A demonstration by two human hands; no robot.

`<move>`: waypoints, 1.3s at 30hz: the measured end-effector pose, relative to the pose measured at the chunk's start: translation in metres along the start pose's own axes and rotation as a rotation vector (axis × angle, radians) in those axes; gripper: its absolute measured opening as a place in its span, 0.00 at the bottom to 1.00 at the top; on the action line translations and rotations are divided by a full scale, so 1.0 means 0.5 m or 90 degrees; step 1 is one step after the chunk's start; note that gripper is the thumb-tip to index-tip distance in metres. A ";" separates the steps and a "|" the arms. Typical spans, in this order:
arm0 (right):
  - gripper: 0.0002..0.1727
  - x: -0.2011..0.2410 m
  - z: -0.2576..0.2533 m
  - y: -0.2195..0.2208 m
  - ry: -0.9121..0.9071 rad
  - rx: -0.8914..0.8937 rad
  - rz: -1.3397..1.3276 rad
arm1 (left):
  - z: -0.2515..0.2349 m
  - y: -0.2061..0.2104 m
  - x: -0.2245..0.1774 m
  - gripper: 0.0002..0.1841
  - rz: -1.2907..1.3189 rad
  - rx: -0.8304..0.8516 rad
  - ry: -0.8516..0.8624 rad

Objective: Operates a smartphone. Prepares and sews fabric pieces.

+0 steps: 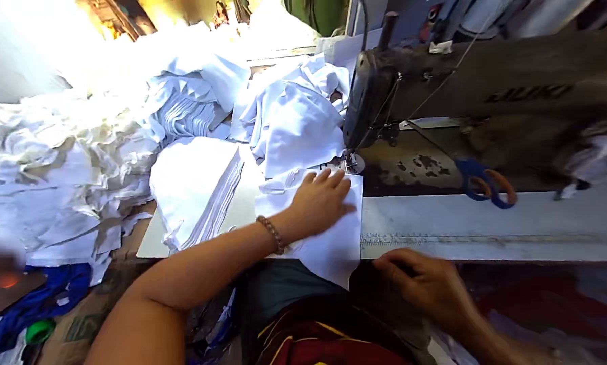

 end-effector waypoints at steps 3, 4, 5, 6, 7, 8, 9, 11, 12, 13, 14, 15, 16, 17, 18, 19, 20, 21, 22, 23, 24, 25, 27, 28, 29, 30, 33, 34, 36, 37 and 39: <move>0.18 -0.016 -0.065 -0.077 0.013 -0.059 0.079 | -0.006 0.060 0.008 0.31 0.077 0.074 -0.004; 0.16 -0.026 -0.103 -0.089 0.016 -0.050 0.103 | -0.013 0.065 0.014 0.31 0.074 0.054 -0.003; 0.14 -0.038 -0.146 -0.096 0.031 -0.014 0.111 | -0.022 0.066 0.019 0.32 0.070 0.044 -0.010; 0.14 -0.050 -0.193 -0.095 0.054 0.032 0.122 | -0.028 0.065 0.022 0.33 0.066 0.040 -0.021; 0.15 -0.063 -0.238 -0.088 0.071 0.066 0.135 | -0.032 0.064 0.025 0.34 0.067 0.036 -0.034; 0.15 -0.077 -0.278 -0.079 0.082 0.087 0.142 | -0.034 0.061 0.026 0.35 0.075 0.031 -0.045; 0.14 -0.092 -0.311 -0.070 0.089 0.097 0.145 | -0.035 0.059 0.027 0.36 0.083 0.018 -0.052; 0.12 -0.115 -0.353 -0.057 0.098 0.104 0.139 | -0.035 0.062 0.026 0.37 0.083 0.012 -0.065; 0.11 -0.119 -0.362 -0.054 0.101 0.104 0.133 | -0.035 0.062 0.026 0.37 0.077 0.017 -0.072; 0.11 -0.118 -0.369 -0.053 0.103 0.107 0.130 | -0.036 0.061 0.027 0.37 0.073 0.027 -0.079; 0.11 -0.114 -0.372 -0.053 0.106 0.115 0.137 | -0.038 0.059 0.027 0.37 0.073 0.034 -0.084; 0.12 -0.109 -0.374 -0.051 0.113 0.123 0.149 | -0.039 0.057 0.028 0.37 0.075 0.036 -0.087; 0.12 -0.104 -0.375 -0.048 0.119 0.129 0.164 | -0.042 0.056 0.030 0.37 0.075 0.038 -0.089; 0.13 -0.102 -0.377 -0.043 0.117 0.126 0.179 | -0.044 0.053 0.032 0.37 0.078 0.043 -0.093; 0.13 -0.103 -0.380 -0.038 0.106 0.114 0.193 | -0.047 0.051 0.034 0.37 0.079 0.044 -0.095; 0.13 -0.104 -0.383 -0.034 0.098 0.101 0.203 | -0.049 0.050 0.035 0.37 0.081 0.040 -0.096; 0.13 -0.105 -0.386 -0.032 0.097 0.092 0.209 | -0.051 0.050 0.036 0.37 0.083 0.038 -0.096; 0.14 -0.105 -0.390 -0.031 0.100 0.091 0.212 | -0.051 0.049 0.036 0.37 0.085 0.040 -0.098; 0.14 -0.105 -0.392 -0.029 0.102 0.092 0.216 | -0.051 0.048 0.037 0.38 0.084 0.044 -0.100; 0.14 -0.104 -0.395 -0.029 0.105 0.098 0.221 | -0.051 0.048 0.039 0.38 0.084 0.050 -0.100; 0.14 -0.104 -0.395 -0.028 0.103 0.099 0.224 | -0.052 0.051 0.041 0.39 0.086 0.051 -0.100; 0.14 -0.105 -0.395 -0.027 0.102 0.098 0.224 | -0.052 0.053 0.041 0.39 0.087 0.049 -0.100; 0.14 -0.104 -0.393 -0.027 0.099 0.090 0.218 | -0.052 0.051 0.039 0.37 0.084 0.055 -0.107; 0.14 -0.102 -0.392 -0.027 0.097 0.084 0.216 | -0.051 0.049 0.036 0.35 0.081 0.056 -0.110; 0.14 -0.101 -0.392 -0.028 0.098 0.079 0.217 | -0.051 0.047 0.034 0.34 0.076 0.048 -0.113; 0.14 -0.100 -0.393 -0.027 0.096 0.073 0.220 | -0.052 0.047 0.034 0.33 0.075 0.044 -0.115; 0.14 -0.105 -0.399 -0.023 0.096 0.066 0.234 | -0.058 0.046 0.038 0.33 0.085 0.065 -0.127; 0.15 -0.109 -0.402 -0.022 0.095 0.062 0.231 | -0.062 0.045 0.040 0.33 0.087 0.067 -0.130; 0.15 -0.119 -0.402 -0.023 0.095 0.040 0.213 | -0.070 0.043 0.045 0.32 0.090 0.075 -0.141; 0.16 -0.121 -0.396 -0.024 0.091 0.016 0.202 | -0.076 0.043 0.049 0.32 0.090 0.070 -0.145; 0.19 -0.110 -0.366 -0.027 0.058 -0.038 0.192 | -0.088 0.040 0.057 0.31 0.094 0.069 -0.156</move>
Point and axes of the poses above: each hand's wrist, its own z-axis away from the middle knuckle, its own y-axis out of the palm, x = y × z, the point moved 2 cm from there along -z, towards the middle knuckle, and after that the axes turned 11 degrees about x, right-handed, at the moved point
